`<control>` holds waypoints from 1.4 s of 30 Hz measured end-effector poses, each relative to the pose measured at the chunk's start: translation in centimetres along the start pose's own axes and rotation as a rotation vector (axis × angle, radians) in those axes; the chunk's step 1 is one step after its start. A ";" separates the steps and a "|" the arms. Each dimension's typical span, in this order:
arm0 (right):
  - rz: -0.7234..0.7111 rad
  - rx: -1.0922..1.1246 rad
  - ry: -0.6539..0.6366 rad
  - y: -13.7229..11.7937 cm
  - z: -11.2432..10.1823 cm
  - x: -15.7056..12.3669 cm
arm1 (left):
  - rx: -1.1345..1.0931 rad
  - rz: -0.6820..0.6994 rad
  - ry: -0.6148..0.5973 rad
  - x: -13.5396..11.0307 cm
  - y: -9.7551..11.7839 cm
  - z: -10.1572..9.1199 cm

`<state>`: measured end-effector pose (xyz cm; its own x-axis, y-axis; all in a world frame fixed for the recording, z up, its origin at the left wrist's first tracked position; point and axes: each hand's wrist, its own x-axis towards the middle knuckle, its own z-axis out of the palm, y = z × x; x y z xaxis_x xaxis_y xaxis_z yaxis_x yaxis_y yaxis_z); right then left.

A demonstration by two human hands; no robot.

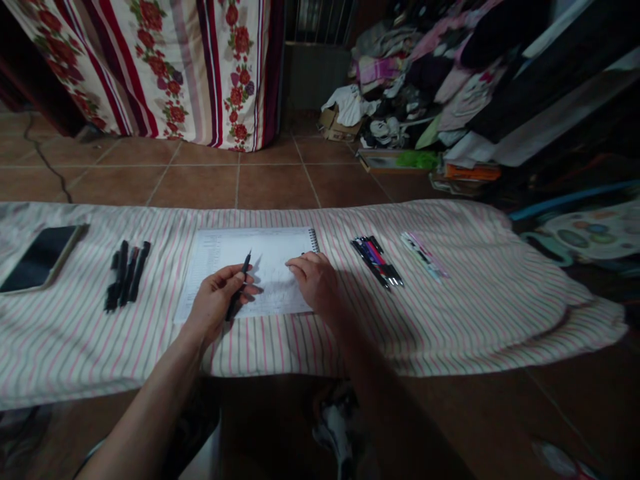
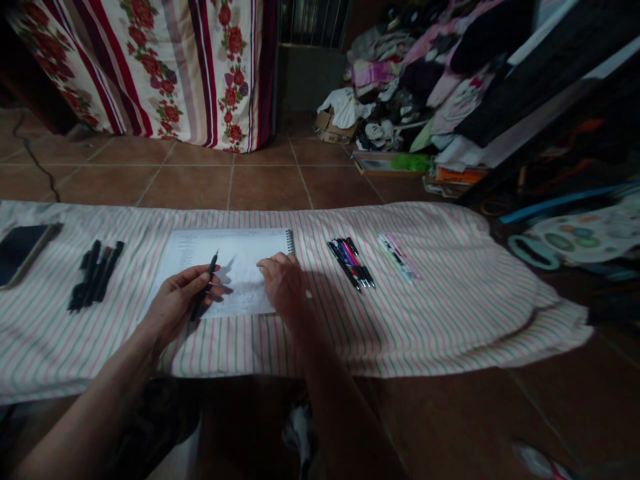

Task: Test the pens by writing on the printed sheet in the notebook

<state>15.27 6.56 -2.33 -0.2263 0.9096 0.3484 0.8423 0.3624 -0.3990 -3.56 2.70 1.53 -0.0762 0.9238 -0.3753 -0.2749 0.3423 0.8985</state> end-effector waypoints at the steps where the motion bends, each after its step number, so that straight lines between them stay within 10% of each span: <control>1: 0.003 0.029 0.017 0.1 -0.1 0.1 | 0.005 0.000 -0.001 0.0 0.0 0.0; 16: 0.491 0.743 0.229 3.0 -1.9 0.7 | 0.069 0.049 -0.036 0.2 -0.7 -0.2; 42: 0.497 1.069 -0.016 -1.3 -1.7 0.8 | 0.143 0.066 -0.103 0.3 -1.3 0.9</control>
<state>14.80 6.46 -0.05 -0.0018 0.9986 -0.0534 0.0035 -0.0534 -0.9986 -2.38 2.69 0.44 0.0115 0.9552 -0.2958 -0.1326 0.2946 0.9464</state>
